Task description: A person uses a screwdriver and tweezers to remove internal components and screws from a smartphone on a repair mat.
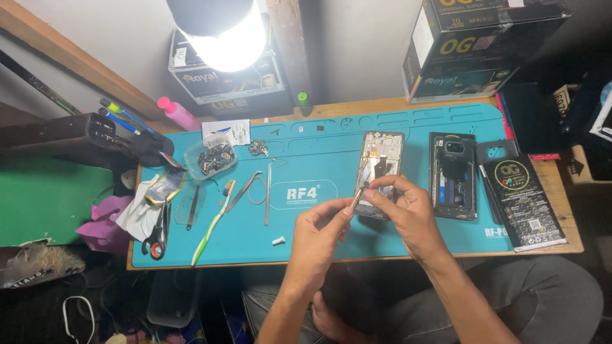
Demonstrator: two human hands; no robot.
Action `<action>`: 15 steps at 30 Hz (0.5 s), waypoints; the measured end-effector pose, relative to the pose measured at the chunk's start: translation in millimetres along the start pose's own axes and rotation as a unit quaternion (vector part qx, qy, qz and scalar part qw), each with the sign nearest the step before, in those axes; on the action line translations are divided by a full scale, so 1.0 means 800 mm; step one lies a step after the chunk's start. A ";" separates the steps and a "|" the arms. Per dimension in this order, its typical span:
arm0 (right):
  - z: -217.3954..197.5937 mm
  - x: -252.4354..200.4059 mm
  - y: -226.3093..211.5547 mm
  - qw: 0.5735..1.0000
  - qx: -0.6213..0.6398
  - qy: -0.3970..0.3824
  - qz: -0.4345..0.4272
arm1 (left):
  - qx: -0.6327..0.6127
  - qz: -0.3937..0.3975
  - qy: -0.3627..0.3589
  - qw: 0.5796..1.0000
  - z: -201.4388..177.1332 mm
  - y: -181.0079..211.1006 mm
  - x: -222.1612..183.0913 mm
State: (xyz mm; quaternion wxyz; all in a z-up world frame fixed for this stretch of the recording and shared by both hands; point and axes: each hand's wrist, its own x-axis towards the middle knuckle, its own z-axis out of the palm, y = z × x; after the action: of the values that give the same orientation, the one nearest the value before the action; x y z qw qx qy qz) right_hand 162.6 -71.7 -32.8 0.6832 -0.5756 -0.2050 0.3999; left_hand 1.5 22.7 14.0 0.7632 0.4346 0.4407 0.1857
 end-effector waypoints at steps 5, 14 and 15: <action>-0.001 0.001 0.006 0.999 -0.026 0.022 -0.009 | 0.010 0.007 0.011 1.000 0.003 -0.007 0.003; -0.002 0.002 0.006 1.000 -0.005 0.021 0.002 | 0.030 -0.001 0.012 0.999 0.012 0.000 0.001; -0.002 0.001 0.007 1.000 -0.006 0.022 0.000 | 0.030 -0.001 0.010 1.000 0.012 -0.003 0.000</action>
State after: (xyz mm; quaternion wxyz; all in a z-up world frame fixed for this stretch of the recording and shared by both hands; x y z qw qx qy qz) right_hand 162.3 -72.1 -38.3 0.6841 -0.5884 -0.1917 0.3860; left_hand 9.0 16.8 14.5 0.7455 0.4550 0.4540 0.1764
